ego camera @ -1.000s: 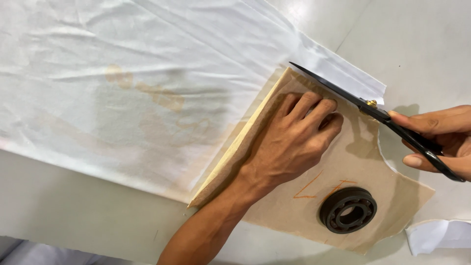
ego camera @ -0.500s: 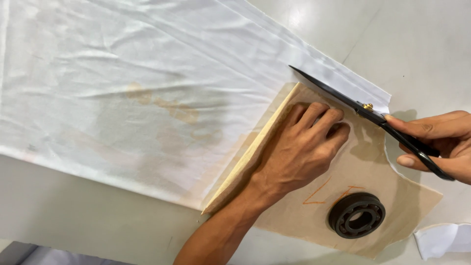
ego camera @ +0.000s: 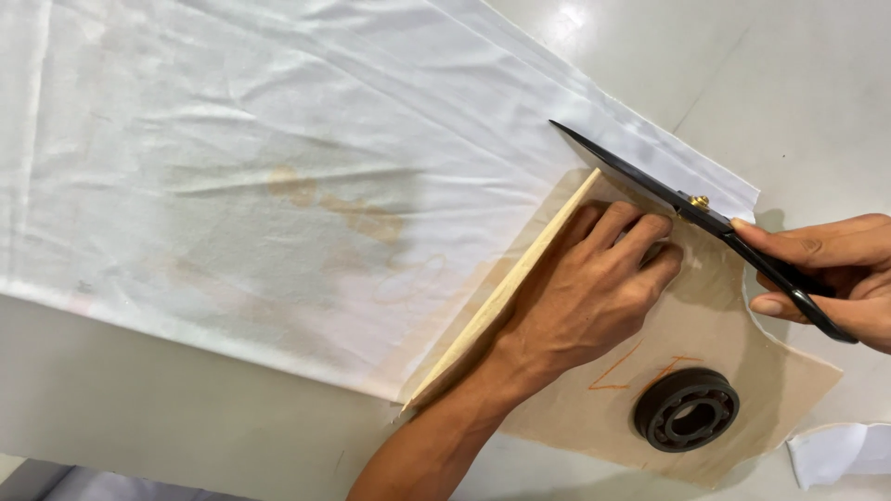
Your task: The person places a pattern on white fabric and uses shears to cut along the pattern edges. After cutting, the person removes the pattern and sets the cut fabric piece aside. The person then picks up a folded white t-shirt and unfolds it on the table.
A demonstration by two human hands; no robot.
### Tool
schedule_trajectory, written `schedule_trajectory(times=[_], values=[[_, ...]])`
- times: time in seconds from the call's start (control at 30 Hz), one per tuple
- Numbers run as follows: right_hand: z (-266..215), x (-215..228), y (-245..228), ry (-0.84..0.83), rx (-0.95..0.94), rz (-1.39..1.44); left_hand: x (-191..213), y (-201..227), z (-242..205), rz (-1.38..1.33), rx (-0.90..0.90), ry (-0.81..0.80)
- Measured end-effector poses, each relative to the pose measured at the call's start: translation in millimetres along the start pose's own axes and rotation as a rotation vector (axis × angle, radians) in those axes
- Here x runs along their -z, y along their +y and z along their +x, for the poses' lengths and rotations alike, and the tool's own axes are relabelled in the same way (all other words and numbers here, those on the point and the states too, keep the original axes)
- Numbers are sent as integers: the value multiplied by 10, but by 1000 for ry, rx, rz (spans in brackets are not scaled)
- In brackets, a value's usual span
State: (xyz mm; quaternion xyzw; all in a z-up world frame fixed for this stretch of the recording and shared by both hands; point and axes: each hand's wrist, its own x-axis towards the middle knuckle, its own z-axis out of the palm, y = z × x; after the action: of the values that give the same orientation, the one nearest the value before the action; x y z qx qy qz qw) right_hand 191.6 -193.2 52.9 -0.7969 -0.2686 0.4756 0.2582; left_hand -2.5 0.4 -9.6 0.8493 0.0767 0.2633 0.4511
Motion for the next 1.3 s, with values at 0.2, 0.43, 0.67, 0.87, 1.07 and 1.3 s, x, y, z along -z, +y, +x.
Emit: schedule_trajectory(times=[0.2,0.43,0.67,0.87,1.07,1.3], values=[[67,110,31,-31,-55,-115,-12,9,-2,5,22,7],[148,32,-74,-56,-31,-78,-69,3,-41,-20,37,8],[174,-12,-168,-11,-50,-104,-109,-4,-45,-83,41,27],[255,42,-163,-55,-23,-93,-113,-11,-63,-87,43,19],[291,-58,-328,-48,-2,-112,-87,-6,-47,-85,51,21],[305,-59,-269,-35,-12,-71,-105,-7,-55,-94,59,21]])
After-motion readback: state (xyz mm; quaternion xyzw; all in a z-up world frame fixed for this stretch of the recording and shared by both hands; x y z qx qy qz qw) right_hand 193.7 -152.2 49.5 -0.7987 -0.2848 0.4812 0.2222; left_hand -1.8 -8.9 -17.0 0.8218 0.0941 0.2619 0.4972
